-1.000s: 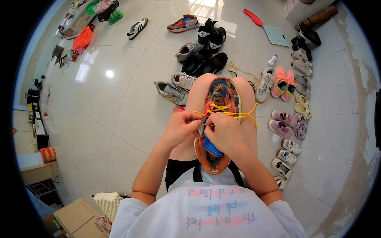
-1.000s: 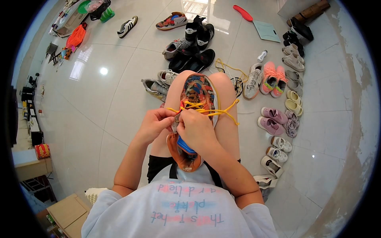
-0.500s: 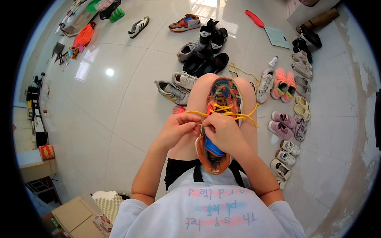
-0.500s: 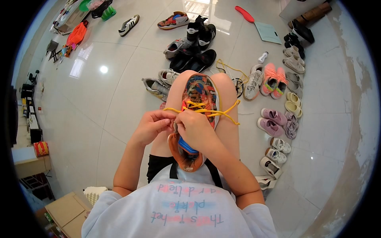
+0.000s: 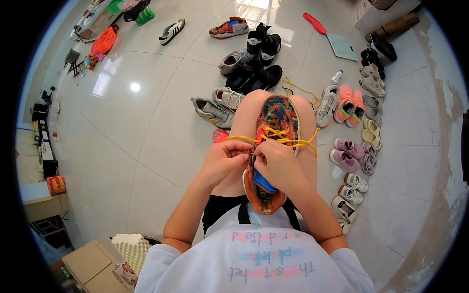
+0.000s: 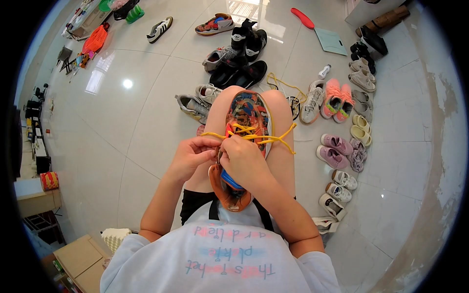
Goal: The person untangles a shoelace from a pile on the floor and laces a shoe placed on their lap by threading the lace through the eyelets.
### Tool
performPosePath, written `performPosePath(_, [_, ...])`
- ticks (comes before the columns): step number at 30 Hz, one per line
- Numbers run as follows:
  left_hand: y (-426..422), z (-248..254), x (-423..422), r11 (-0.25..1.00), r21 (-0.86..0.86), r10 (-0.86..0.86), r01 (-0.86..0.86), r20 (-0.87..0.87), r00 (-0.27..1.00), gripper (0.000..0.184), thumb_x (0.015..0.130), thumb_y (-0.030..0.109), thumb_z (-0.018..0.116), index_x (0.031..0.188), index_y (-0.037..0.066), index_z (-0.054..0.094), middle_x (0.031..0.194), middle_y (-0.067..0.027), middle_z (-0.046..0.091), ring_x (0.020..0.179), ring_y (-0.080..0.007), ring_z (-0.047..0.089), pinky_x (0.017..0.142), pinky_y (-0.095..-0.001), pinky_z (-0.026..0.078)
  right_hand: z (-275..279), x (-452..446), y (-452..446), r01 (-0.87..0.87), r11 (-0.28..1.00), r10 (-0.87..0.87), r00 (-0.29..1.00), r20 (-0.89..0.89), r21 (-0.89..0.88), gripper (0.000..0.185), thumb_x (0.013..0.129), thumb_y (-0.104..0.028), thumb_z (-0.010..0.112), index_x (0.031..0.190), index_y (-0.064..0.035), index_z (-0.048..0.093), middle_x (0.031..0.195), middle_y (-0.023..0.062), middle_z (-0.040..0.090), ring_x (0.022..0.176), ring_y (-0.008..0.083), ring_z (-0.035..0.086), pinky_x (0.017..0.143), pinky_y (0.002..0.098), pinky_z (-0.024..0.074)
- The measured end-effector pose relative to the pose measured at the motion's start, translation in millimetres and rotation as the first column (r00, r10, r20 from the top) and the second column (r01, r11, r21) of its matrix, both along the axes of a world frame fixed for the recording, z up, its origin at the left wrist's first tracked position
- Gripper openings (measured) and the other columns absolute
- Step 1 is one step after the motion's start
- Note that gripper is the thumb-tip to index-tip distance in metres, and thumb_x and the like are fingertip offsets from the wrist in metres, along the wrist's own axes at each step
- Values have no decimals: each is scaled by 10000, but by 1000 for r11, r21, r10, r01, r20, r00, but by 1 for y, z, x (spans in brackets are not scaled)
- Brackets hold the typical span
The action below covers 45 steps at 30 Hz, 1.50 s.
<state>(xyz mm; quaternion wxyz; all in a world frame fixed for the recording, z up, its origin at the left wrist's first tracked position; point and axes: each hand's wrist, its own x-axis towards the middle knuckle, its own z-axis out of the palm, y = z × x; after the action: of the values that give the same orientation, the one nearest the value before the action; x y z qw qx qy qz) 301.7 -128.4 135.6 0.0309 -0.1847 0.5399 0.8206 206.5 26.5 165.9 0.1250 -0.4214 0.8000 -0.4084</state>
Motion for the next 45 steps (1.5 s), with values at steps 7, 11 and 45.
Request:
performPosePath(7, [3,-3,1,999,-24,22,-23,-20,1000,222,840,-36,585,1057,-48,628,1003,-86,652,886,-124,631,789,-250,520,-1,-1,1,-16,999,17,999,35,-30,67,754,-42,606,745,5,560,761,165,575,702,347,593,635,427,485])
performPosePath(11, [3,-5,1,998,-60,18,-22,-65,998,221,840,-69,556,1042,-35,640,1013,-75,645,894,-122,623,789,-249,515,-1,-1,0,-31,999,31,999,7,-6,64,755,-41,605,750,4,558,761,164,575,707,345,595,643,426,486])
performPosePath(45, [-4,-5,28,823,-529,126,-206,-184,975,289,781,-99,593,1034,12,507,868,-30,578,799,-85,565,717,-220,468,29,-3,2,-27,988,45,993,-113,152,223,771,-124,650,984,-93,590,885,82,562,765,300,613,648,397,506])
